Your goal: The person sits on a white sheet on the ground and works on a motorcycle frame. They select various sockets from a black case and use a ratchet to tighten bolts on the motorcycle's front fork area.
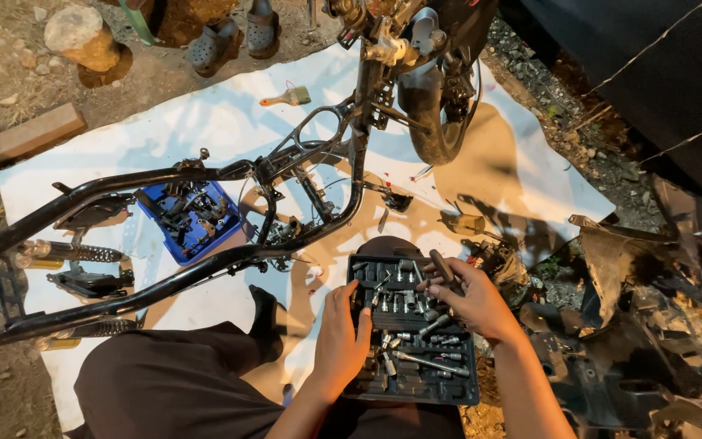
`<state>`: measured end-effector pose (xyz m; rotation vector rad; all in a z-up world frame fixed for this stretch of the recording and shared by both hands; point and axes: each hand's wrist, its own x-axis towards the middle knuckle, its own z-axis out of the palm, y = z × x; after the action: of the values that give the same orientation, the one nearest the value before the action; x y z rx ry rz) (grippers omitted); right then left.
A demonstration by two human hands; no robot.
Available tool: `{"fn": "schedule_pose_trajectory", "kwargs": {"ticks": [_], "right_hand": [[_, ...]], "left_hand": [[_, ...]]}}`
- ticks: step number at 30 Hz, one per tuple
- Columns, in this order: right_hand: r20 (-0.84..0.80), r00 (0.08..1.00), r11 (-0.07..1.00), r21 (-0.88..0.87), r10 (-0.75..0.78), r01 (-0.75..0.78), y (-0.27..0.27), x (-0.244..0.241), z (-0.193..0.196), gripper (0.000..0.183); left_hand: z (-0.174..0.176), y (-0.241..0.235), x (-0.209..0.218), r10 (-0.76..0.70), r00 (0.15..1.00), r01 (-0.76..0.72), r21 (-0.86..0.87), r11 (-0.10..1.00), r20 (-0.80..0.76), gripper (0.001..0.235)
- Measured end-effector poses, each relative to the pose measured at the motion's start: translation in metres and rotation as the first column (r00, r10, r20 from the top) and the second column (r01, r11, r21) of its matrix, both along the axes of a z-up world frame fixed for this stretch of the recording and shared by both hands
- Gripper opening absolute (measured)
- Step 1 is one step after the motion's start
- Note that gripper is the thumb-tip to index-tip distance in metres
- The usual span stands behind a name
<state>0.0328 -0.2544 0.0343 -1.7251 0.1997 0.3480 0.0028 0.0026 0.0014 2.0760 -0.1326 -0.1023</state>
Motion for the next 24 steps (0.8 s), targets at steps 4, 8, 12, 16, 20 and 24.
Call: {"fn": "schedule_pose_trajectory", "kwargs": {"ticks": [4, 8, 12, 16, 20, 24], "right_hand": [[0.012, 1.000, 0.994, -0.106, -0.009, 0.010, 0.005, -0.002, 0.002, 0.038], [-0.009, 1.000, 0.879, -0.476, 0.006, -0.010, 0.012, 0.000, 0.004, 0.039], [0.100, 0.991, 0.778, -0.628, 0.090, -0.007, 0.016, 0.008, -0.009, 0.036], [0.230, 0.952, 0.728, -0.685, 0.200, 0.013, 0.030, 0.018, -0.004, 0.036], [0.180, 0.956, 0.633, -0.774, 0.230, -0.006, 0.047, 0.027, 0.010, 0.038], [0.203, 0.949, 0.602, -0.798, 0.241, 0.018, 0.042, 0.034, -0.006, 0.043]], "left_hand": [[0.001, -0.001, 0.000, 0.008, 1.000, -0.008, 0.008, 1.000, 0.016, 0.049], [0.001, -0.001, -0.001, 0.000, 1.000, 0.000, -0.002, 1.000, 0.000, 0.049], [-0.001, -0.002, -0.001, 0.010, 0.999, -0.009, -0.014, 1.000, 0.038, 0.049], [-0.001, -0.002, -0.001, 0.018, 0.999, -0.017, -0.016, 1.000, 0.050, 0.049], [0.001, -0.002, -0.001, 0.020, 0.999, -0.020, -0.021, 1.000, 0.037, 0.049], [0.001, -0.002, -0.001, 0.022, 0.999, -0.021, -0.027, 0.999, 0.034, 0.049]]}}
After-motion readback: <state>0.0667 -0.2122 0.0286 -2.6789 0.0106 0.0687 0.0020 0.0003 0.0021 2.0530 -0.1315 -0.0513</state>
